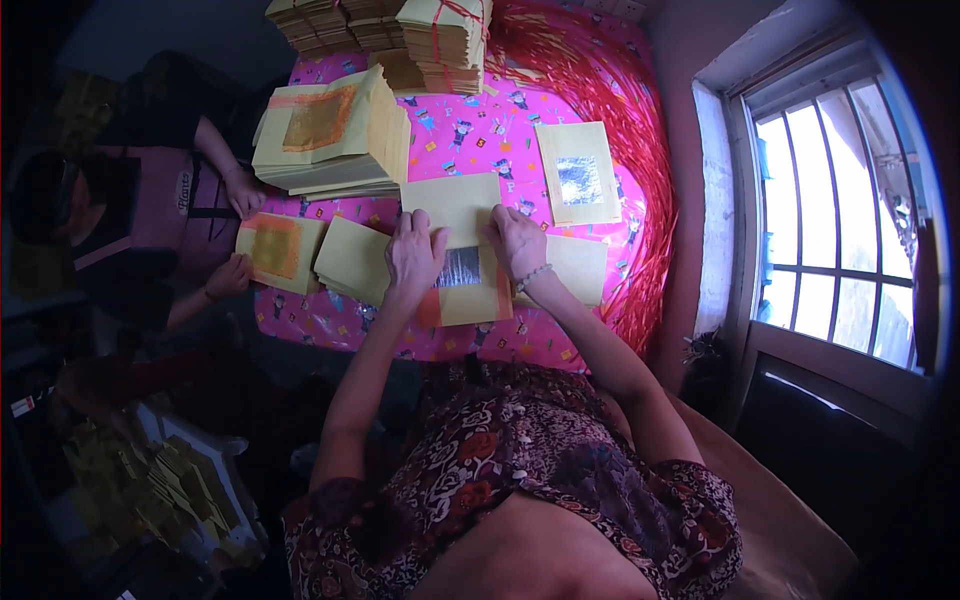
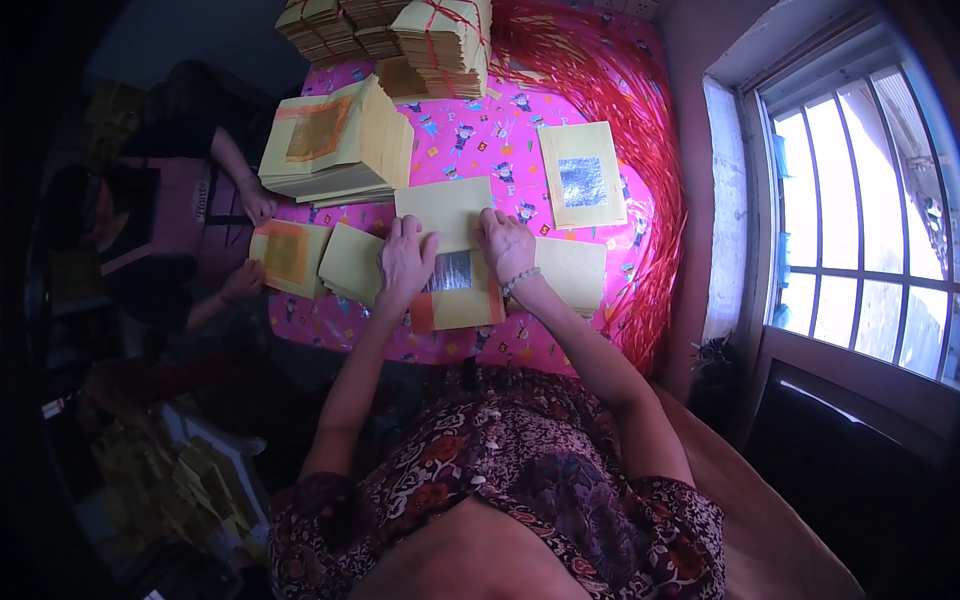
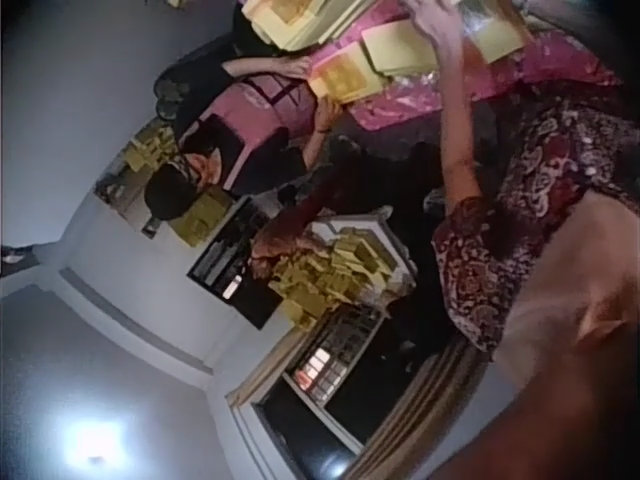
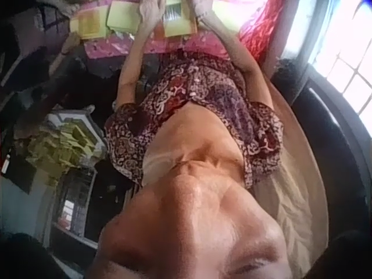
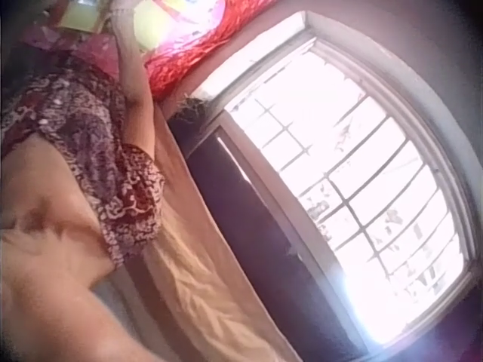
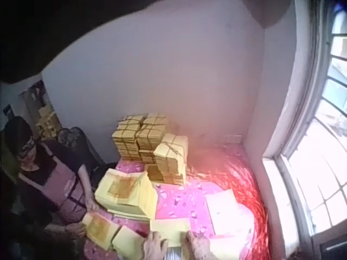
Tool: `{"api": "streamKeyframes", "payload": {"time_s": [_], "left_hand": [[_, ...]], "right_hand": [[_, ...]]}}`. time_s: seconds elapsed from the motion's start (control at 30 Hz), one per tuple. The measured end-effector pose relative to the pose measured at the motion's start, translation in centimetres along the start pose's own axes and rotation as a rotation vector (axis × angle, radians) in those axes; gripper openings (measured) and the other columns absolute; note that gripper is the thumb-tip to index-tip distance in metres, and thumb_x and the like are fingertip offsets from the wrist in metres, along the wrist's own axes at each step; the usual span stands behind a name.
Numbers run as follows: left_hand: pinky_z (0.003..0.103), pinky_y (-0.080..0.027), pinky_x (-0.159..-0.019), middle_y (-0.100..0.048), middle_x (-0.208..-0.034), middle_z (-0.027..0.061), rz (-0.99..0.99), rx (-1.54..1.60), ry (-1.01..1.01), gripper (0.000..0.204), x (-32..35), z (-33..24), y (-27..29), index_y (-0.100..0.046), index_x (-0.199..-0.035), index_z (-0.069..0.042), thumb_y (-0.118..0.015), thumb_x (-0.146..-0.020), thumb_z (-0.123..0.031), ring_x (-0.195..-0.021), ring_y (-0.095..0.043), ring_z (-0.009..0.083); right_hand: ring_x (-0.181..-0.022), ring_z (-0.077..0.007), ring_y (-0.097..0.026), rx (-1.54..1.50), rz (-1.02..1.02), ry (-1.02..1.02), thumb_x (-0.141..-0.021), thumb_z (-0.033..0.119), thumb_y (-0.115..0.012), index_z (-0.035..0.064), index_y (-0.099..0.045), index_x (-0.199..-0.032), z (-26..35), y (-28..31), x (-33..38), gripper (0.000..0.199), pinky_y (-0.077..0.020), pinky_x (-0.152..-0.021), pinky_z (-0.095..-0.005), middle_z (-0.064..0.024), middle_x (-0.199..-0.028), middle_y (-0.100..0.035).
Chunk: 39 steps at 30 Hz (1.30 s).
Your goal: Bundling stacks of joss paper using red string.
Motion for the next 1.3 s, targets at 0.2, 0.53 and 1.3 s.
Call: {"api": "streamKeyframes", "payload": {"time_s": [0.2,0.53,1.3], "left_hand": [[0.04,-0.05,-0.067,-0.049,-0.092,0.0151,0.063,-0.168,0.095,0.045,0.8,-0.9,-1.2,-0.047,-0.093,-0.003,-0.066,-0.078,-0.041,-0.082,-0.059,0.032],[0.041,-0.046,-0.074,-0.046,-0.096,0.0135,-0.105,-0.164,0.148,0.046,2.2,-0.4,-3.0,-0.047,-0.098,-0.006,-0.067,-0.077,-0.042,-0.089,-0.054,0.0317],[0.046,-0.046,-0.076,-0.054,-0.098,0.0199,-0.141,-0.06,0.33,0.051,1.0,2.4,0.8,-0.045,-0.106,-0.004,-0.065,-0.079,-0.043,-0.089,-0.057,0.0376]], "right_hand": [[-0.076,-0.028,-0.06,0.047,0.051,0.173,-0.082,0.016,-0.059,0.0078,-0.049,-0.085,1.6,-1.0,0.3,0.013,-0.0497,-0.064,-0.0379,-0.01,-0.081,-0.054],[-0.076,-0.0266,-0.058,-0.019,-0.046,0.214,-0.08,0.018,-0.063,0.0087,-0.049,-0.087,0.5,-1.9,1.0,0.018,-0.0498,-0.06,-0.0382,-0.0088,-0.081,-0.049],[-0.081,-0.0156,-0.054,0.421,0.047,0.865,-0.078,0.017,-0.052,0.0107,-0.056,-0.08,1.2,-0.4,-0.4,0.008,-0.0457,-0.064,-0.0279,-0.0017,-0.084,-0.05]]}}
Point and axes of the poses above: each hand's wrist, its own x-axis away from the middle knuckle, its own y-axis out of the back of the hand, z = x × y, the point moved 3 cm from there along -x, towards the middle knuckle
